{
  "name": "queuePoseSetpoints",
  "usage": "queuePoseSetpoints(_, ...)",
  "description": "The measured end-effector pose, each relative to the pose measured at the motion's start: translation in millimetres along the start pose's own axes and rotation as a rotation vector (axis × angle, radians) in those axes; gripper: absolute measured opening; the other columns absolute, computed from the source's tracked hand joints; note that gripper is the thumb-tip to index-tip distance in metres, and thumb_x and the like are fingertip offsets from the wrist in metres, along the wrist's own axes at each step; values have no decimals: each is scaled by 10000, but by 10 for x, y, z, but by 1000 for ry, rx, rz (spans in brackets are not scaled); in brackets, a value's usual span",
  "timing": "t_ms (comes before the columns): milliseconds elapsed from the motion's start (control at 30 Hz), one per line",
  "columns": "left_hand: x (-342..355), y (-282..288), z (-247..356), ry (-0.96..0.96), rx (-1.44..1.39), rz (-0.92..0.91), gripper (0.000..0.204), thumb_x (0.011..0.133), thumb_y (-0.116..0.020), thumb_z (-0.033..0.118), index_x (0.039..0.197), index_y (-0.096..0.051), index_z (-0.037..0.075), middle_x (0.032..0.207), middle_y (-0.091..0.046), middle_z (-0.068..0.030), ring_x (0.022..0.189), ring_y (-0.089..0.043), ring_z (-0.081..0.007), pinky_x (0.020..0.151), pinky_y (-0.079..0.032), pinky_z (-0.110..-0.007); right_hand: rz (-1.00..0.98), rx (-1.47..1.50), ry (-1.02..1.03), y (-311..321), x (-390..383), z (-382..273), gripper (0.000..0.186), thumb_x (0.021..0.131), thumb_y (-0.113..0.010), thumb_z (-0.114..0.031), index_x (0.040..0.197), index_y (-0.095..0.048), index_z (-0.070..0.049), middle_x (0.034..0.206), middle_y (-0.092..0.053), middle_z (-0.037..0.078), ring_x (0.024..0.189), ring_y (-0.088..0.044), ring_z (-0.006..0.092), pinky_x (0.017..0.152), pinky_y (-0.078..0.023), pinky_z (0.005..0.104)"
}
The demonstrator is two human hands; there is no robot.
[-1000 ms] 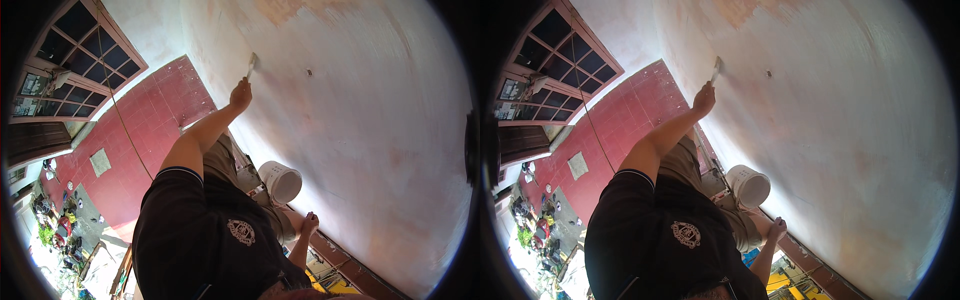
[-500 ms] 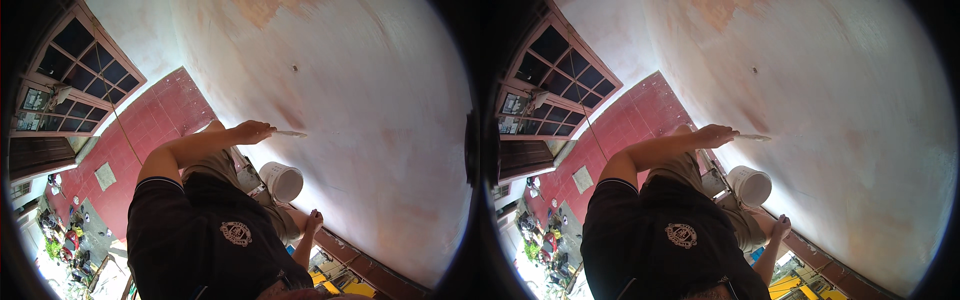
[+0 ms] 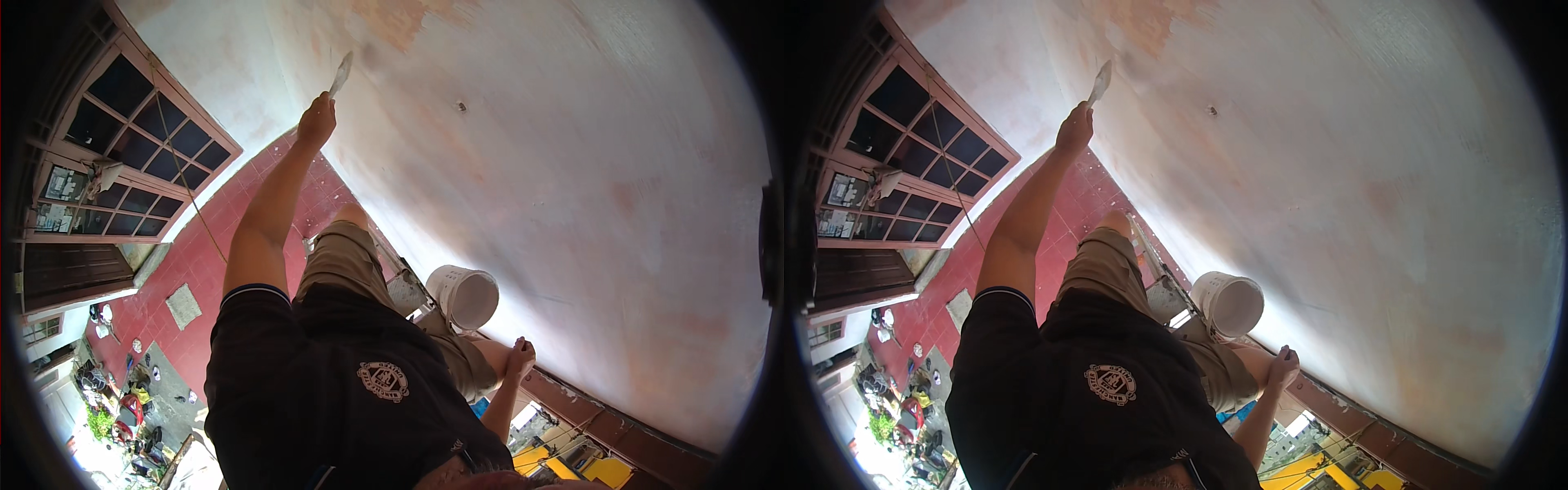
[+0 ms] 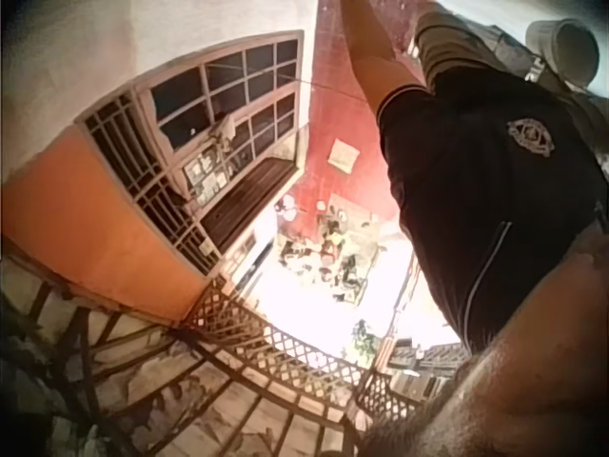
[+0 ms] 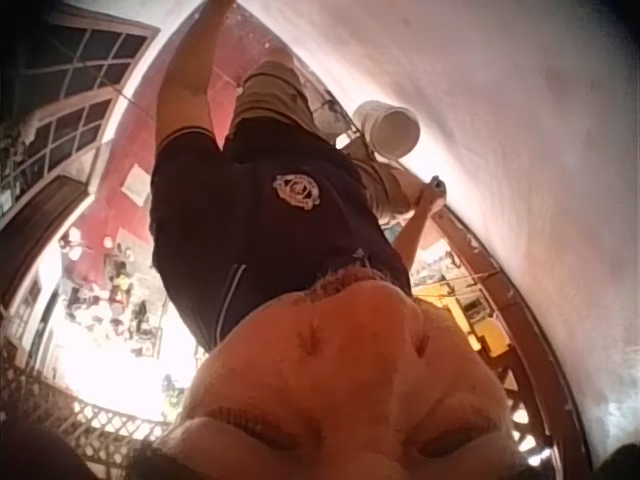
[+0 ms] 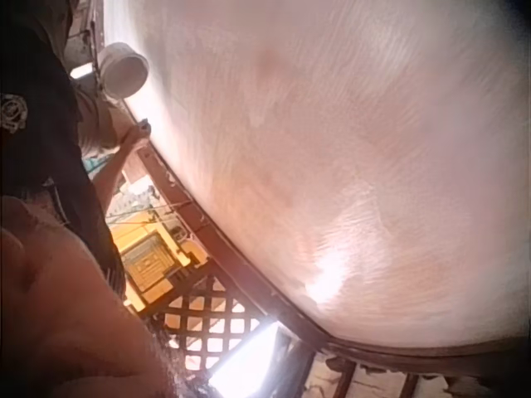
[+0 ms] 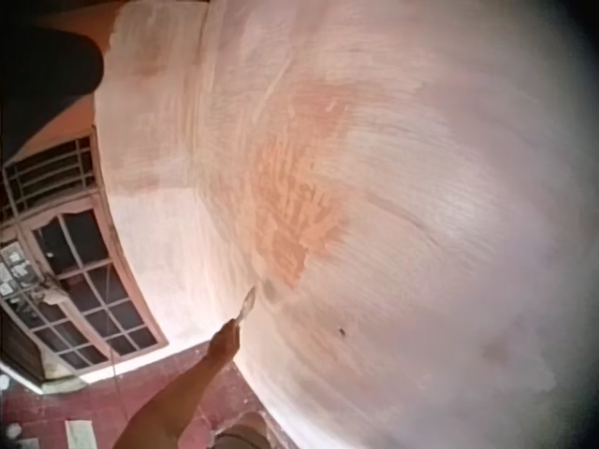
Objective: The person paints a ceiling by hand using a brush, dipping the brush into a bucket of white paint and applying it to the surface.
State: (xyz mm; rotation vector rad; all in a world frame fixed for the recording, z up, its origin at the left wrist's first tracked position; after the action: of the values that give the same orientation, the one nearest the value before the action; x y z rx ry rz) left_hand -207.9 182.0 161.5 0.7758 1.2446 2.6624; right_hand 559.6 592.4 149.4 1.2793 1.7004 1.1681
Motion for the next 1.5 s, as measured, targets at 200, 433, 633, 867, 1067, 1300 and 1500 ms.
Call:
queuePoseSetpoints(200, -590, -539, 1224, 116, -110, -114, 210, 1048, -497, 162, 1161, -501, -15, 1010, -665, -284, 875, -693, -466, 752, -598, -513, -10, -106, -26, 59, -21, -2, 369, 984, -605, -357, 957, -757, -22, 874, -746, 181, 793, -716, 364, 750, -532, 484)
queuePoseSetpoints(433, -2018, -536, 2945, -142, -221, -442, 411, 1043, -515, 163, 1298, -415, -143, 991, -648, -259, 798, -719, -393, 681, -614, -433, 19, -58, -38, 43, -12, 56, 351, 978, -621, -346, 953, -765, -27, 892, -751, 186, 800, -718, 364, 759, -540, 487)
queuePoseSetpoints(633, -2084, -280, 2934, -339, -392, -491, 311, 1031, -591, 225, 1224, -550, -15, 920, -675, -178, 796, -699, -360, 696, -571, -464, -8, -78, -47, 26, -15, 96, 358, 978, -624, -357, 987, -768, -30, 936, -755, 196, 844, -724, 378, 785, -541, 492)
queuePoseSetpoints(867, -846, -128, 2028, -510, -275, -445, 264, 998, -660, 306, 1190, -694, 128, 956, -712, -97, 891, -700, -304, 805, -561, -438, -28, -81, -30, 12, 20, -8, 369, 976, -621, -344, 967, -759, -2, 905, -743, 225, 799, -704, 402, 772, -526, 502)
queuePoseSetpoints(1067, 539, 291, 871, -458, -108, -246, 271, 996, -666, 331, 1165, -727, 128, 1077, -741, -63, 959, -700, -283, 855, -564, -407, -15, -66, -11, -54, 52, 46, 357, 964, -633, -316, 914, -747, 18, 847, -728, 226, 759, -697, 389, 751, -519, 497)
queuePoseSetpoints(1300, 1297, 734, -252, -113, 40, -74, 338, 1025, -612, 410, 1210, -714, 145, 1106, -750, -101, 985, -713, -327, 886, -564, -437, -82, -97, -52, -130, 97, 45, 347, 954, -633, -296, 895, -732, 31, 841, -716, 243, 744, -676, 416, 744, -506, 505)
queuePoseSetpoints(1500, 1412, 920, -623, 170, 136, 181, 295, 1060, -518, 356, 1066, -659, 98, 963, -743, -173, 893, -724, -377, 788, -574, -512, -69, -53, -44, -139, 114, 145, 342, 957, -642, -289, 881, -726, 33, 825, -716, 233, 729, -674, 387, 731, -506, 495)
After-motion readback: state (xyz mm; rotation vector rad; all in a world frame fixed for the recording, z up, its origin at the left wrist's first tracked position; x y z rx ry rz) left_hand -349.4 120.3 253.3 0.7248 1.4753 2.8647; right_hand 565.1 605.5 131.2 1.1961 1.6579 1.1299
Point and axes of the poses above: each hand's wrist, its own x-axis towards the middle knuckle, its own y-axis out of the back of the hand, z = x × y, the point moved 10 cm from there along x, towards the middle knuckle
